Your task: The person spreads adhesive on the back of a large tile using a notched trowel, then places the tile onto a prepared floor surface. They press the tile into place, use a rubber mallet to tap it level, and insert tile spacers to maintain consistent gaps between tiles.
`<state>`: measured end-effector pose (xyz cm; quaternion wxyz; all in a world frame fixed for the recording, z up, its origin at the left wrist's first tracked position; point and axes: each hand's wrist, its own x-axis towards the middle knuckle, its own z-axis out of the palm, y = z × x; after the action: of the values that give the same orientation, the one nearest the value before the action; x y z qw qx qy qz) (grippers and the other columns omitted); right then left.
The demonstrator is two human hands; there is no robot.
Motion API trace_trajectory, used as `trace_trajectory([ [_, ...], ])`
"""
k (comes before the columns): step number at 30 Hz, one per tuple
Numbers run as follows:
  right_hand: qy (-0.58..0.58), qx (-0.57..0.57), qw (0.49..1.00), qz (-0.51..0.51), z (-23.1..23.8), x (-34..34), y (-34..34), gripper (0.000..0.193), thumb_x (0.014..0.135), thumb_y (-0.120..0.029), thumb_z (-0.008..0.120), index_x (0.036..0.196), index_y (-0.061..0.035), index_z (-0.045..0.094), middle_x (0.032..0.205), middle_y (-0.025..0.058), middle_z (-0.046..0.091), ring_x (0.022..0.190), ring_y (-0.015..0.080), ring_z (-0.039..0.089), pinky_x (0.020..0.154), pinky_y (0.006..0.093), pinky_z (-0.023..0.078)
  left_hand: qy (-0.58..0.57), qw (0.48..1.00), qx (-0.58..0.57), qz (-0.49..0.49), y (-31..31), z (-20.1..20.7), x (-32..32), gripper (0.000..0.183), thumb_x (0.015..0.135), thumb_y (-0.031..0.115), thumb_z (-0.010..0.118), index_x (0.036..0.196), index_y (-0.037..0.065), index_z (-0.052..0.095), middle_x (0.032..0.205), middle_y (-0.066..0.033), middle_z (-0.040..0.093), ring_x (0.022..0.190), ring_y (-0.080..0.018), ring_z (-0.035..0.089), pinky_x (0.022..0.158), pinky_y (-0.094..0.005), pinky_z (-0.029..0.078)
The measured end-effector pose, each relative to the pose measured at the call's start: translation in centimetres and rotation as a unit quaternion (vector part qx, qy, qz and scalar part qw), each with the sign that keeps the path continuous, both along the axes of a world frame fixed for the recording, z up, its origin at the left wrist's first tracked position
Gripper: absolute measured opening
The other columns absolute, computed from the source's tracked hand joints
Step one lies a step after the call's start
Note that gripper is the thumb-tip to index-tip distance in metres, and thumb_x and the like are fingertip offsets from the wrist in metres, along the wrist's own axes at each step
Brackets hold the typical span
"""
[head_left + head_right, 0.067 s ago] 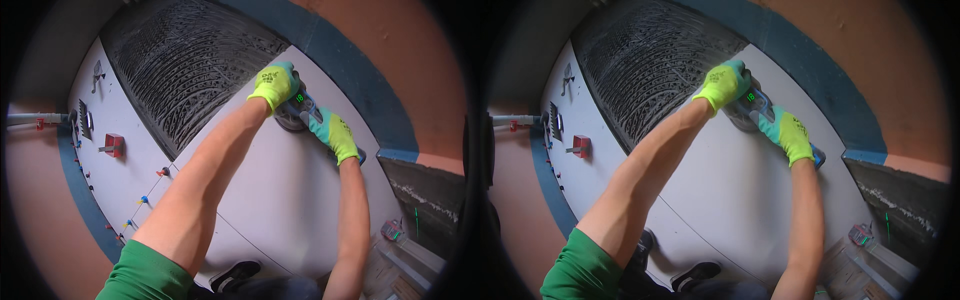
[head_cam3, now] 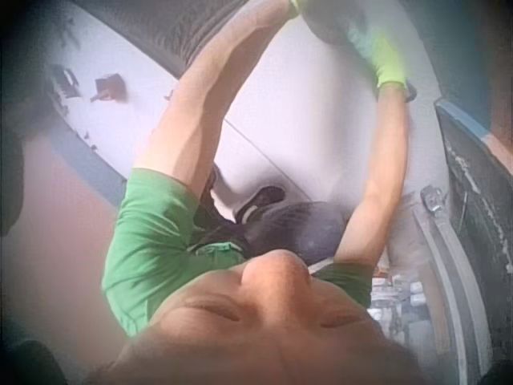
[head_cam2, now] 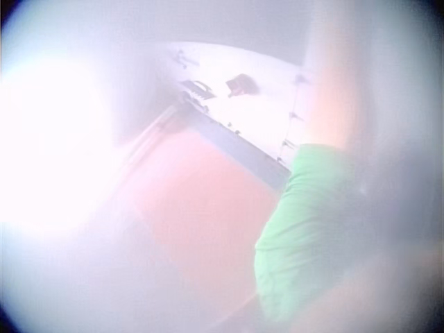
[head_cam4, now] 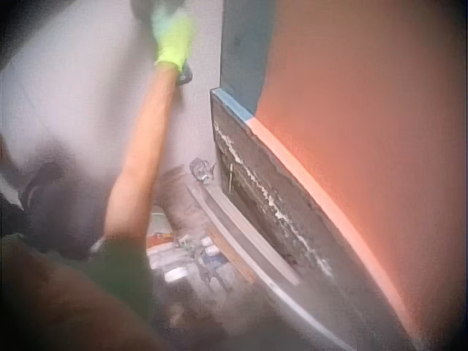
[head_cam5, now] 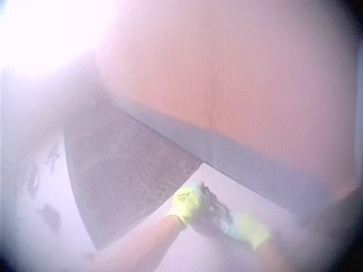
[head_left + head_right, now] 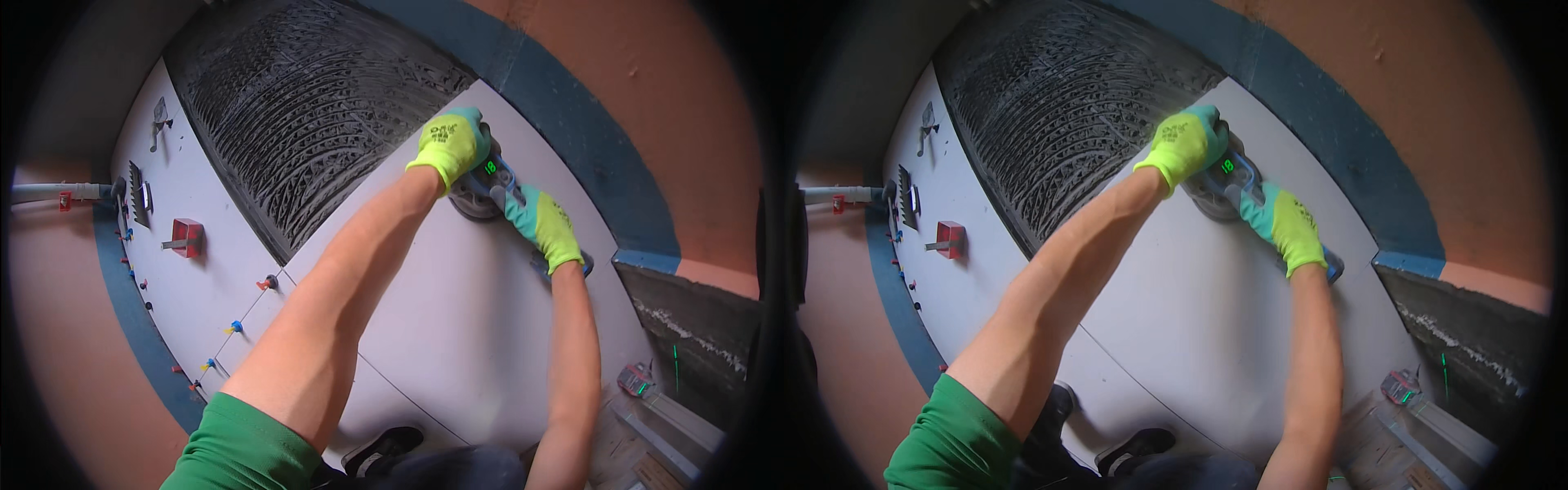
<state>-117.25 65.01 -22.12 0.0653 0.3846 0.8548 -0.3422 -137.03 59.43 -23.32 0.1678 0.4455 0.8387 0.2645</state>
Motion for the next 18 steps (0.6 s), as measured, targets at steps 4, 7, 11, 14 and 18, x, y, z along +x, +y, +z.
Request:
trace_trajectory([
  [4,-0.016,-0.013,1.000,-0.023,-0.6,-0.3,0.1,0.065,0.093,-0.064,0.051,0.090,-0.0004,0.066,0.083,0.0291,0.060,0.083,0.0518,0.055,0.069,0.0505,0.046,-0.023,1.000,-0.002,0.021,0.0,-0.4,0.3,0.025,0.089,0.029,0.060,0.092,0.006,0.068,0.095,-0.0220,0.070,0.090,-0.0427,0.066,0.079,-0.0503,0.053],
  [7,-0.049,-0.032,0.997,-0.049,-0.3,-0.8,0.1,0.064,0.090,-0.066,0.054,0.095,-0.0036,0.070,0.089,0.0272,0.065,0.089,0.0507,0.059,0.072,0.0516,0.048,-0.030,0.999,0.004,0.025,-0.1,0.0,0.3,0.023,0.087,0.028,0.063,0.092,0.007,0.068,0.096,-0.0221,0.070,0.091,-0.0418,0.067,0.079,-0.0508,0.054],
  [11,-0.081,-0.056,0.994,-0.053,0.6,-1.5,0.1,0.061,0.090,-0.063,0.055,0.096,-0.0042,0.070,0.085,0.0255,0.066,0.083,0.0492,0.061,0.069,0.0510,0.048,-0.078,0.996,-0.027,0.017,-0.1,0.4,0.2,0.024,0.090,0.029,0.060,0.092,0.006,0.065,0.095,-0.0206,0.068,0.091,-0.0412,0.065,0.078,-0.0506,0.052],
  [14,-0.088,-0.048,0.994,-0.046,0.7,-1.5,0.1,0.061,0.090,-0.062,0.056,0.096,-0.0030,0.070,0.083,0.0251,0.066,0.080,0.0483,0.061,0.068,0.0504,0.048,-0.097,0.995,-0.023,0.022,-0.1,0.2,0.1,0.024,0.089,0.030,0.062,0.093,0.007,0.066,0.093,-0.0195,0.067,0.089,-0.0403,0.066,0.076,-0.0505,0.053],
  [18,-0.091,0.000,0.996,-0.010,0.2,-1.1,0.3,0.045,0.094,-0.045,0.056,0.097,-0.0016,0.069,0.083,0.0272,0.065,0.082,0.0491,0.061,0.068,0.0517,0.047,-0.136,0.990,-0.004,0.029,-0.5,0.2,0.0,0.024,0.090,0.029,0.060,0.091,0.006,0.065,0.093,-0.0192,0.067,0.086,-0.0405,0.066,0.076,-0.0508,0.053],
])
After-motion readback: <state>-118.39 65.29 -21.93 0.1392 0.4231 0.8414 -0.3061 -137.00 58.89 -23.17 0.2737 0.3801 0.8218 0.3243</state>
